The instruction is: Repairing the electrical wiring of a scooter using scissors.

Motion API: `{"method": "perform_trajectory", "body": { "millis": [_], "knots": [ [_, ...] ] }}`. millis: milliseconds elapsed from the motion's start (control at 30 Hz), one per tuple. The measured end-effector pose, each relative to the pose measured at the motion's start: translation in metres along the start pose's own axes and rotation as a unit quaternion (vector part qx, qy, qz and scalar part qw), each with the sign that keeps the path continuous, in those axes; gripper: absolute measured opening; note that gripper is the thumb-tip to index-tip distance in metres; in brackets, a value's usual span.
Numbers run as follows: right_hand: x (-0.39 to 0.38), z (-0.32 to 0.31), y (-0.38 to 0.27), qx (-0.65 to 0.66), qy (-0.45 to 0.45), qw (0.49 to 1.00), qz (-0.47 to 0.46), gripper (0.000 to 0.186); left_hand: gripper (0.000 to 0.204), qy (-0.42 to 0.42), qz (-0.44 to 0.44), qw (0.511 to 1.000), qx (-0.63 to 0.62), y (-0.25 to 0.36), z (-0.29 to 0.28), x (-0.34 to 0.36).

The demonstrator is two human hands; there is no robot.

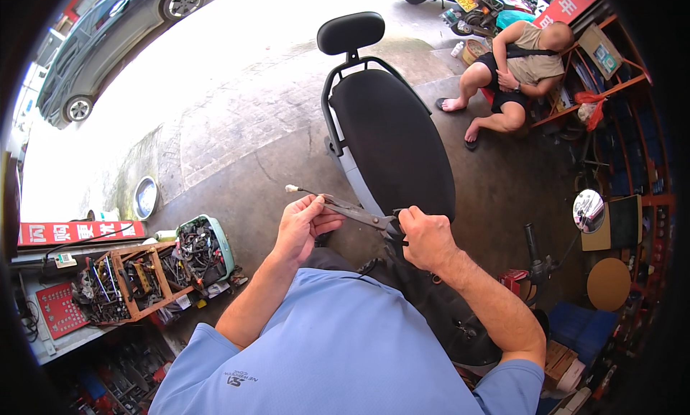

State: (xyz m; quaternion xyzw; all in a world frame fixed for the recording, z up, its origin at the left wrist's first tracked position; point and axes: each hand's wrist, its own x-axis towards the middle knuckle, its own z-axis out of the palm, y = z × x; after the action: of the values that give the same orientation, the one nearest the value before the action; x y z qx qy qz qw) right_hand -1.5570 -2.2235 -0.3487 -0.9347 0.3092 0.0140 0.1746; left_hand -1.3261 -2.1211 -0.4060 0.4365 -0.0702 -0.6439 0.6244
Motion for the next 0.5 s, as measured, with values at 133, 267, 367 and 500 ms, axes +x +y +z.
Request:
{"method": "perform_trajectory", "body": {
  "millis": [133, 267, 367, 500],
  "knots": [
    [0.0001, 0.0016, 0.0014, 0.004, -0.003, 1.000, 0.000, 0.023, 0.021, -0.002, 0.002, 1.000, 0.000, 0.0007, 0.0003, -0.0003],
    [0.0013, -0.0004, -0.0004, -0.005, 0.000, 1.000, -0.004, 0.022, 0.021, -0.001, 0.002, 1.000, 0.000, 0.0014, -0.0003, -0.0007],
    [0.0018, 0.0000, 0.0001, 0.000, 0.000, 1.000, -0.007, 0.022, 0.021, -0.001, 0.002, 1.000, 0.002, 0.0015, -0.0010, -0.0005],
    [0.0032, 0.0000, -0.0002, 0.008, -0.002, 1.000, -0.009, 0.022, 0.021, -0.002, 0.004, 1.000, 0.001, 0.0010, -0.0025, -0.0003]
  ]
}}
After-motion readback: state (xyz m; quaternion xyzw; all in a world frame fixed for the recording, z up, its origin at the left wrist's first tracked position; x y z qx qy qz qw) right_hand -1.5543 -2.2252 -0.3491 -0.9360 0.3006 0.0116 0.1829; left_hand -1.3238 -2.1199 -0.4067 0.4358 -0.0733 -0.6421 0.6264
